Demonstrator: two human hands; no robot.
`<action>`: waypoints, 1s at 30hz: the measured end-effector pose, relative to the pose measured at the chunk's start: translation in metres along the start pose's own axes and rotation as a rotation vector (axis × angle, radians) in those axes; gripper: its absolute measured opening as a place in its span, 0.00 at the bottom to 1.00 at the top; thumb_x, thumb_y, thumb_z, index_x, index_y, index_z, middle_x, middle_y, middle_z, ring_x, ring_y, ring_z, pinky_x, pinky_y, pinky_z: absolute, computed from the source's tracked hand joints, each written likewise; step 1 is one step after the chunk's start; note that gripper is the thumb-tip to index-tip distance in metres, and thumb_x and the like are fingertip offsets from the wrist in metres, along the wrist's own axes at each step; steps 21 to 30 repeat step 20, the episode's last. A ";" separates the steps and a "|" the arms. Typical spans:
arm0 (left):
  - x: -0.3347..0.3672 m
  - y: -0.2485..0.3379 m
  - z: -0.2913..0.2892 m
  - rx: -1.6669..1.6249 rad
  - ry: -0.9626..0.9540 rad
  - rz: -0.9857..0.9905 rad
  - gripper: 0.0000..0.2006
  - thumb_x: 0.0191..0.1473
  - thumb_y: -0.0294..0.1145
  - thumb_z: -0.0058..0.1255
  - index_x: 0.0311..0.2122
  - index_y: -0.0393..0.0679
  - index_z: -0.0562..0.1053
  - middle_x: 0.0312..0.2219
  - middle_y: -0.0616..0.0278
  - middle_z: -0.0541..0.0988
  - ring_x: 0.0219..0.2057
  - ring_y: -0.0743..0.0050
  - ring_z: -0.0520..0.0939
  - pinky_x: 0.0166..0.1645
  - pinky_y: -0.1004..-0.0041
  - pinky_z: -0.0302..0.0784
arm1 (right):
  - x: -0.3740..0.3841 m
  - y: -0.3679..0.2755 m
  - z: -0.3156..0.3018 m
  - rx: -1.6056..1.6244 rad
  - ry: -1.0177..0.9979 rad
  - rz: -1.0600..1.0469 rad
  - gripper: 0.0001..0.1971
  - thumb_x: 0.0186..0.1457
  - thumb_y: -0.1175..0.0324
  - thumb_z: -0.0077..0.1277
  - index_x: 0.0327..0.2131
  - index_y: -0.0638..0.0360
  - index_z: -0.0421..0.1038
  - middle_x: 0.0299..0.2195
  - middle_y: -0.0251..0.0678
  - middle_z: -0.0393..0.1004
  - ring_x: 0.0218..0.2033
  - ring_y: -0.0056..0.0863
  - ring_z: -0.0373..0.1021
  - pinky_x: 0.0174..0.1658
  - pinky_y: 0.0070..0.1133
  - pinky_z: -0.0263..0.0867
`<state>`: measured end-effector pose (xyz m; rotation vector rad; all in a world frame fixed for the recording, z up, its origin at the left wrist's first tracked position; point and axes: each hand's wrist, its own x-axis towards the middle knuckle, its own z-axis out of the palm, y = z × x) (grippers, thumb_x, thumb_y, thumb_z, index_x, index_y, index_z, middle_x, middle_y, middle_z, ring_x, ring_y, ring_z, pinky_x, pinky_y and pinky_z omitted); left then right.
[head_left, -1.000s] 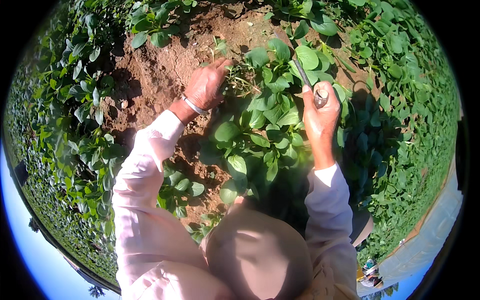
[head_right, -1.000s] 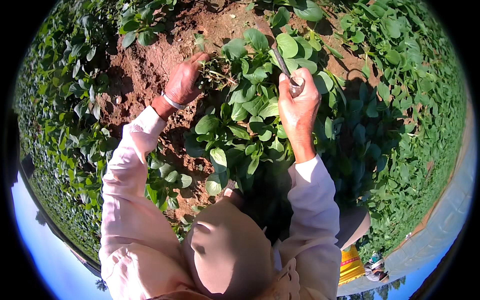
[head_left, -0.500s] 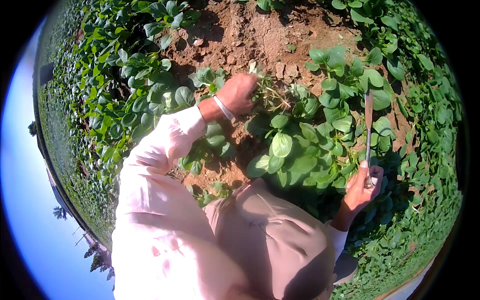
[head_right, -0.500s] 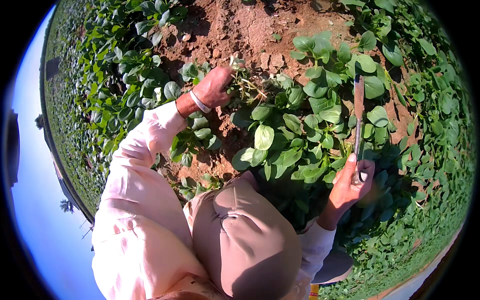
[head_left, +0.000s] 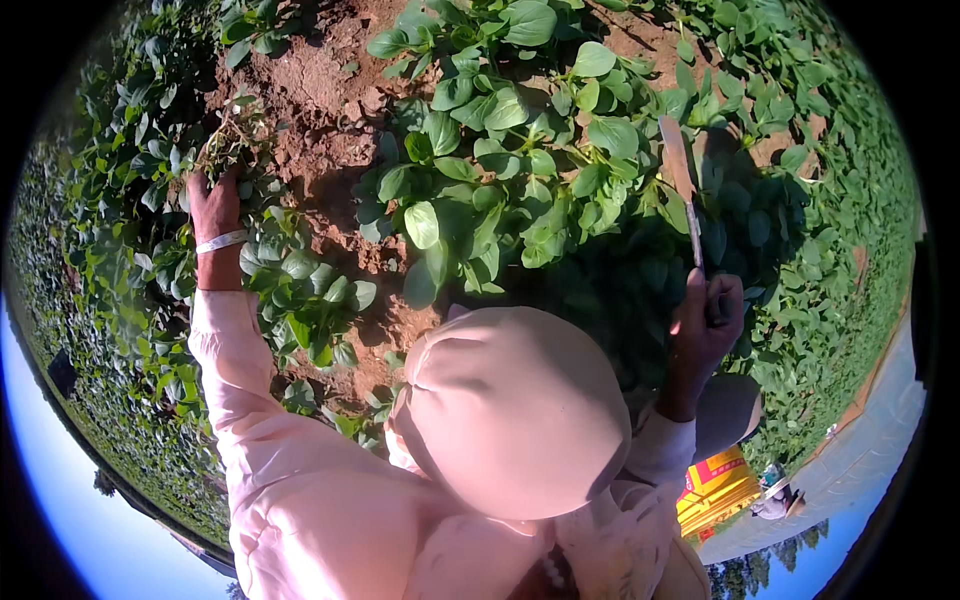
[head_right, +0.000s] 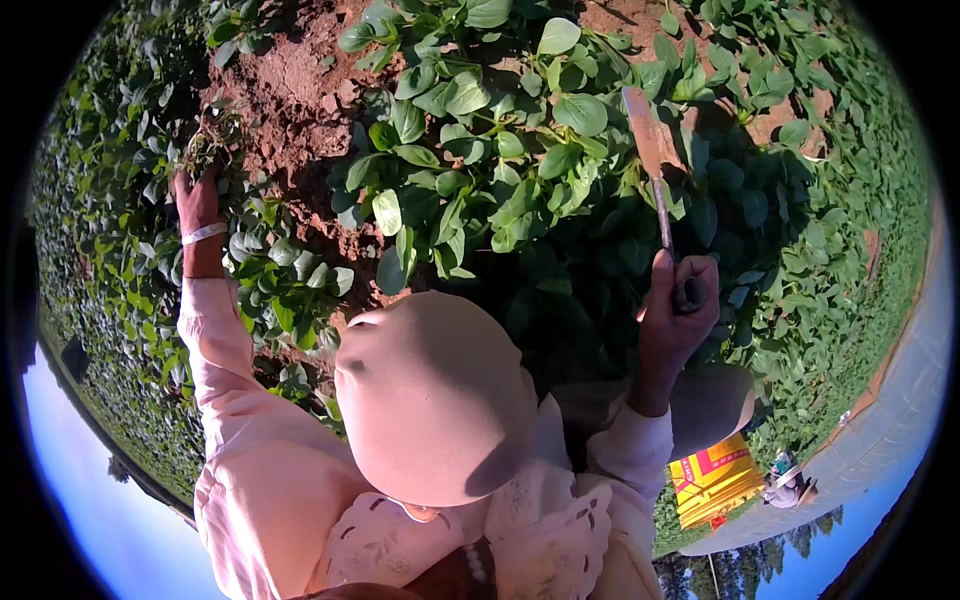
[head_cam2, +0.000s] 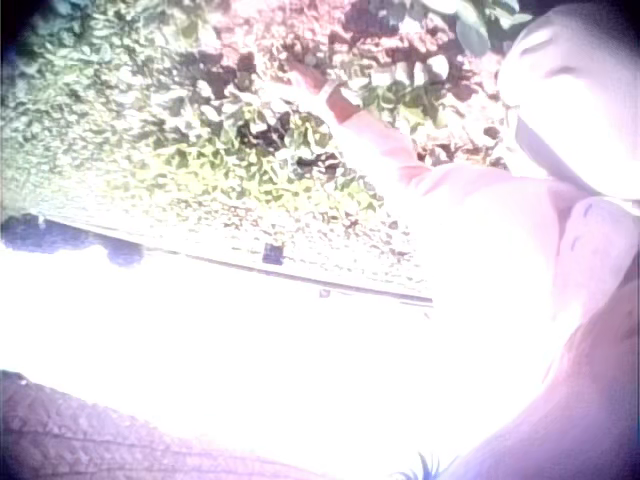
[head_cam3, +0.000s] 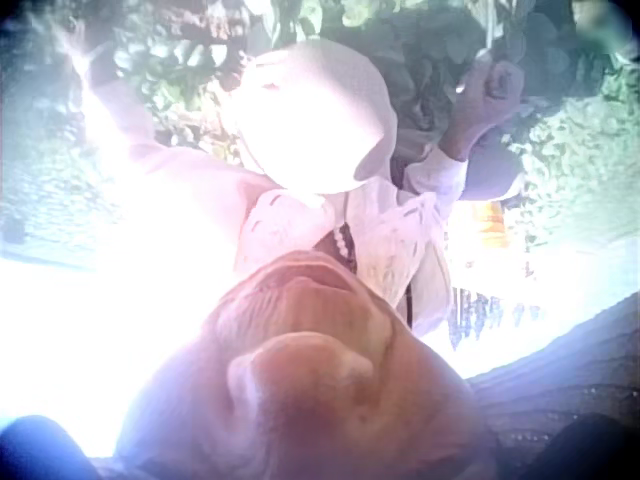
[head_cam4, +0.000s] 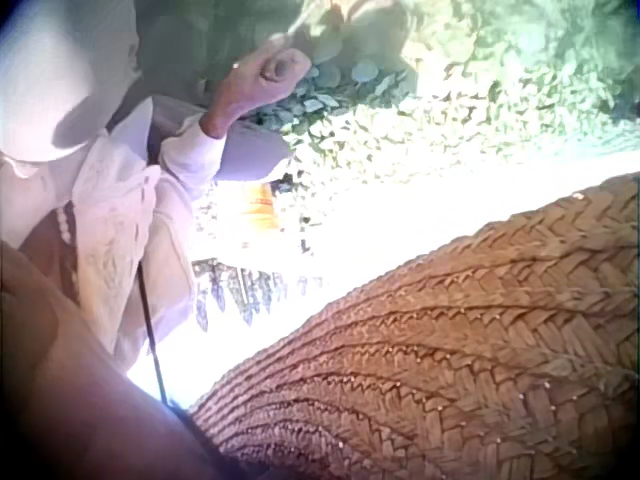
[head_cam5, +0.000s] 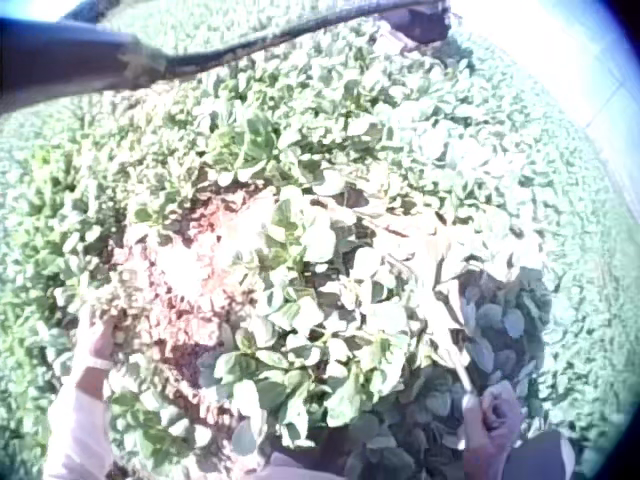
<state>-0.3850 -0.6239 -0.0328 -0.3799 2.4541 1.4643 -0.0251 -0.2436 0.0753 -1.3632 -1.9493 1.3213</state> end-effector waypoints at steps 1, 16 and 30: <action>0.001 0.004 0.014 0.206 0.011 0.179 0.21 0.45 0.34 0.57 0.45 0.37 0.71 0.36 0.58 0.76 0.35 0.71 0.75 0.41 0.75 0.70 | -0.004 -0.002 -0.017 -0.024 0.038 0.016 0.15 0.56 0.73 0.51 0.23 0.54 0.54 0.16 0.21 0.53 0.12 0.09 0.50 0.15 0.11 0.44; -0.286 0.266 0.385 -0.030 -1.100 0.310 0.22 0.52 0.24 0.50 0.53 0.37 0.62 0.38 0.53 0.77 0.34 0.69 0.80 0.38 0.75 0.78 | -0.065 0.035 -0.211 -0.608 -0.043 0.011 0.10 0.44 0.72 0.52 0.31 0.53 0.62 0.18 0.35 0.68 0.18 0.38 0.68 0.18 0.31 0.60; -0.456 0.300 0.474 -0.144 -1.509 0.398 0.25 0.53 0.21 0.47 0.57 0.35 0.58 0.44 0.51 0.75 0.44 0.65 0.77 0.49 0.72 0.72 | -0.080 0.037 -0.249 -0.463 -0.049 0.135 0.08 0.47 0.68 0.51 0.31 0.53 0.63 0.17 0.35 0.70 0.16 0.35 0.69 0.18 0.30 0.61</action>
